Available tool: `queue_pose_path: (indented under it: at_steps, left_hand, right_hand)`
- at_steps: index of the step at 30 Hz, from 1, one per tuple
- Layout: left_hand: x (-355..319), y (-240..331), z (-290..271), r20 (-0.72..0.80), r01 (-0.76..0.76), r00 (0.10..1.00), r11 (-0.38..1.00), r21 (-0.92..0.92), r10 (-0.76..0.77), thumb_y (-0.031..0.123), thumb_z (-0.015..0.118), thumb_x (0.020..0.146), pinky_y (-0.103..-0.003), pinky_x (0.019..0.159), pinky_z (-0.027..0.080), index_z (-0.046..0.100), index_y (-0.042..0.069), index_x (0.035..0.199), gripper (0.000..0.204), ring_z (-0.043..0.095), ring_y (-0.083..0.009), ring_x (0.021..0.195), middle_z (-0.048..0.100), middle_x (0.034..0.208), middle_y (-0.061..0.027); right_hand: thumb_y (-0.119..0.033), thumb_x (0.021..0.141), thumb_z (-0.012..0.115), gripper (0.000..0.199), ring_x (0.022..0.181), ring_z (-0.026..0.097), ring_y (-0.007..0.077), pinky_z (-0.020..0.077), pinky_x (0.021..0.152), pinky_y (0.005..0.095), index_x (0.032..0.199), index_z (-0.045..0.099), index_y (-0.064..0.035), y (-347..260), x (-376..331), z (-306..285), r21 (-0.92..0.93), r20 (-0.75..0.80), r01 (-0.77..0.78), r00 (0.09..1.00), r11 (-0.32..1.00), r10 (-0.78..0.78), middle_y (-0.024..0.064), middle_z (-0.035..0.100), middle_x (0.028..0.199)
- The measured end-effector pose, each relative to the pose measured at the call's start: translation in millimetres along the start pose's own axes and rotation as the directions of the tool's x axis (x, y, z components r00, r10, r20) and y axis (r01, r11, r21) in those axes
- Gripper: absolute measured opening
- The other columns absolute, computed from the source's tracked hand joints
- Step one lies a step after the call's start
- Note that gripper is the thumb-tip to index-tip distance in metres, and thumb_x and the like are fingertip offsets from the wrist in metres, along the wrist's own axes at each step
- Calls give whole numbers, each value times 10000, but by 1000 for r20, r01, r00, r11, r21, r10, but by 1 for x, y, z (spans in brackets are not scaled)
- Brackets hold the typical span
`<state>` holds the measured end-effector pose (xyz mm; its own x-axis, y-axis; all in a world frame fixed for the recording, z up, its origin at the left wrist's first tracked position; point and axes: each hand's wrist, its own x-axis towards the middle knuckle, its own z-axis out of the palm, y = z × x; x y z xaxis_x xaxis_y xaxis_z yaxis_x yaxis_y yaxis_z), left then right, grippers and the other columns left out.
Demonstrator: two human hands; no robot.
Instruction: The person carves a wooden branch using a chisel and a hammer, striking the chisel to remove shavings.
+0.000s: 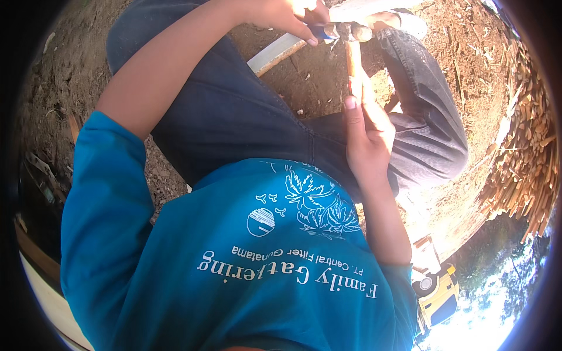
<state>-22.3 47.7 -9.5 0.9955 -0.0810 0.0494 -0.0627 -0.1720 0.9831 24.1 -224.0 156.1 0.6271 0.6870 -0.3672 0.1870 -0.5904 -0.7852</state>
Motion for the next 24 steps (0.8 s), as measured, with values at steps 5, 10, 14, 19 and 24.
queue_pose_path:
  at_steps: [5,10,14,19,24]
  left_hand:
    - [-5,4,-1,-21,46,999,998,51,-45,246,857,793,-372,900,554,705,25,1216,500,709,-241,1014,748,1122,-151]
    - [-5,-6,8,-10,-74,997,993,-95,74,240,851,799,-362,903,554,709,31,1211,484,708,-240,1016,749,1116,-151]
    - [3,-2,-1,13,-14,1000,1000,-3,14,221,861,785,-364,901,556,709,23,1206,489,708,-244,1010,750,1094,-159]
    - [-1,-1,3,12,-12,1000,1000,-6,12,222,854,794,-365,901,559,702,7,1213,496,710,-254,1005,749,1108,-162]
    - [-7,-6,0,-12,-5,1000,1000,13,5,222,854,792,-364,891,561,702,10,1211,493,712,-253,1005,747,1122,-162]
  right_hand:
    - [-107,1055,547,318,601,427,25,350,511,192,1354,551,1,1,-1,2,173,-99,184,981,968,-168,-25,548,803]
    - [-154,1058,566,310,649,461,19,384,538,210,1315,599,17,-18,-17,-6,223,-14,-26,999,975,29,-33,570,798]
    - [-229,1089,529,271,573,409,13,345,489,188,1252,572,-17,-6,1,2,8,-26,-149,988,989,150,-17,517,768]
    - [-168,1083,511,295,580,425,32,341,502,187,1354,495,-52,9,-1,-1,-4,-66,111,992,994,-111,-2,528,815]
    - [-100,1056,549,340,647,437,19,352,545,169,1370,552,30,-10,-8,-2,265,-125,301,953,916,-277,-35,535,813]
